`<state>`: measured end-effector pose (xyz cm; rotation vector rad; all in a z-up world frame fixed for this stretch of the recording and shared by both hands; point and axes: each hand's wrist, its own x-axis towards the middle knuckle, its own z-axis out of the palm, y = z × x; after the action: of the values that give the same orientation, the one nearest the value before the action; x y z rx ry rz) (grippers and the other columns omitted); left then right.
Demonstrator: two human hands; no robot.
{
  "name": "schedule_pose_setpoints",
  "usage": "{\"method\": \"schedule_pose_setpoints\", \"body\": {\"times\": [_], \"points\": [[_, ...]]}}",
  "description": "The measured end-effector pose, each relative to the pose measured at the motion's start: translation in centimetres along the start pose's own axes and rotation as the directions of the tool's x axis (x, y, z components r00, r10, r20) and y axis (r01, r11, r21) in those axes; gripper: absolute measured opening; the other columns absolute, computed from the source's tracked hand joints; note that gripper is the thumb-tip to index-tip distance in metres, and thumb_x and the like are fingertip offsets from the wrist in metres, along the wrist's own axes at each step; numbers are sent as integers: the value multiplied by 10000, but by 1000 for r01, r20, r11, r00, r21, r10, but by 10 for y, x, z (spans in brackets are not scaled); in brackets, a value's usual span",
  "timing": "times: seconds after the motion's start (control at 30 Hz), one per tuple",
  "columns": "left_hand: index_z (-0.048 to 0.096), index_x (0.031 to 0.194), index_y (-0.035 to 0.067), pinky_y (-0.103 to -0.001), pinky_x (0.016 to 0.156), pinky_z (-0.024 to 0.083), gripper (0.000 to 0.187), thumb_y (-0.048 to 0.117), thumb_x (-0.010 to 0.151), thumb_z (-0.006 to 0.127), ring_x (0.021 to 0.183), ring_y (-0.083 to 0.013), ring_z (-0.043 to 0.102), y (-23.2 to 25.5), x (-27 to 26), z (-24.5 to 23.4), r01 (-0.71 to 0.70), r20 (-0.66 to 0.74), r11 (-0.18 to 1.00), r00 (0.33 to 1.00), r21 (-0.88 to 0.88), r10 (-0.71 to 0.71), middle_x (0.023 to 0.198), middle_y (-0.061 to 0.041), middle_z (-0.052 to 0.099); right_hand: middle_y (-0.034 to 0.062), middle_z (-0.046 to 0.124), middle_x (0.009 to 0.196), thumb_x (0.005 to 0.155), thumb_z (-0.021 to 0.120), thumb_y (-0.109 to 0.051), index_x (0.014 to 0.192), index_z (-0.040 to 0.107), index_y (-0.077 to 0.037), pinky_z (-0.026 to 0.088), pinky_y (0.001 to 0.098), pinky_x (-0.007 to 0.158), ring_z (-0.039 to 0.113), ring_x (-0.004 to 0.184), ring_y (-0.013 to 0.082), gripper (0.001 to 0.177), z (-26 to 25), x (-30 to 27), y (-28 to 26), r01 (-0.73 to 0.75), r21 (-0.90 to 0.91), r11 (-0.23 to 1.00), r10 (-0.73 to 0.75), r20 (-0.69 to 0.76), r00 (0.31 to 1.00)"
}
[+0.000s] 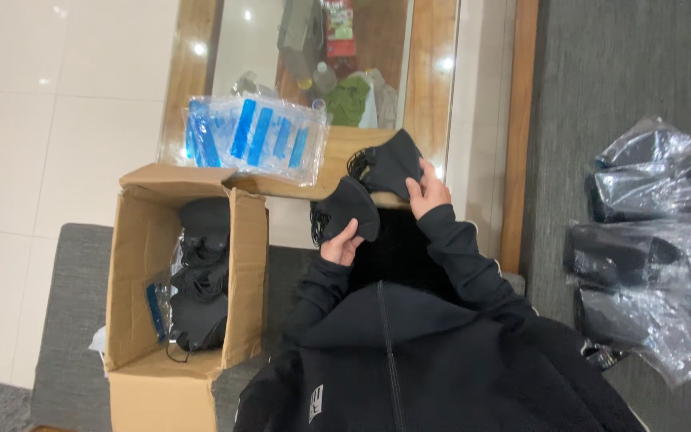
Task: Packaging black fabric face masks into a cardboard box after inspection
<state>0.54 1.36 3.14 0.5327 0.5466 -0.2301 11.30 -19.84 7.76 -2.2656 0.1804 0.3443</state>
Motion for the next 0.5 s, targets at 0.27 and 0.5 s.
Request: {"method": "schedule_pose_setpoints", "body": {"times": [0.27, 0.5], "points": [[737, 1237, 56, -534, 919, 621, 326, 181, 938, 777, 1023, -404, 730, 3, 3, -2, 46, -11, 999, 999, -21, -46, 1175, -223, 720, 177, 696, 1034, 1038, 546, -353, 1571, 368, -259, 517, 525, 975, 676, 1049, 419, 570, 0, 0, -5, 4, -99, 995, -2, 17, 1000], [718, 1267, 95, -606, 924, 589, 435, 324, 912, 820, 1055, -421, 718, -3, 26, -27, 165, -75, 984, 984, 60, -161, 1145, -214, 742, 110, 633, 751, 1031, 533, -342, 1611, 279, -291, 534, 560, 845, 691, 857, 439, 635, -11, -10, -19, 91, -173, 981, -88, 21, 996]]}}
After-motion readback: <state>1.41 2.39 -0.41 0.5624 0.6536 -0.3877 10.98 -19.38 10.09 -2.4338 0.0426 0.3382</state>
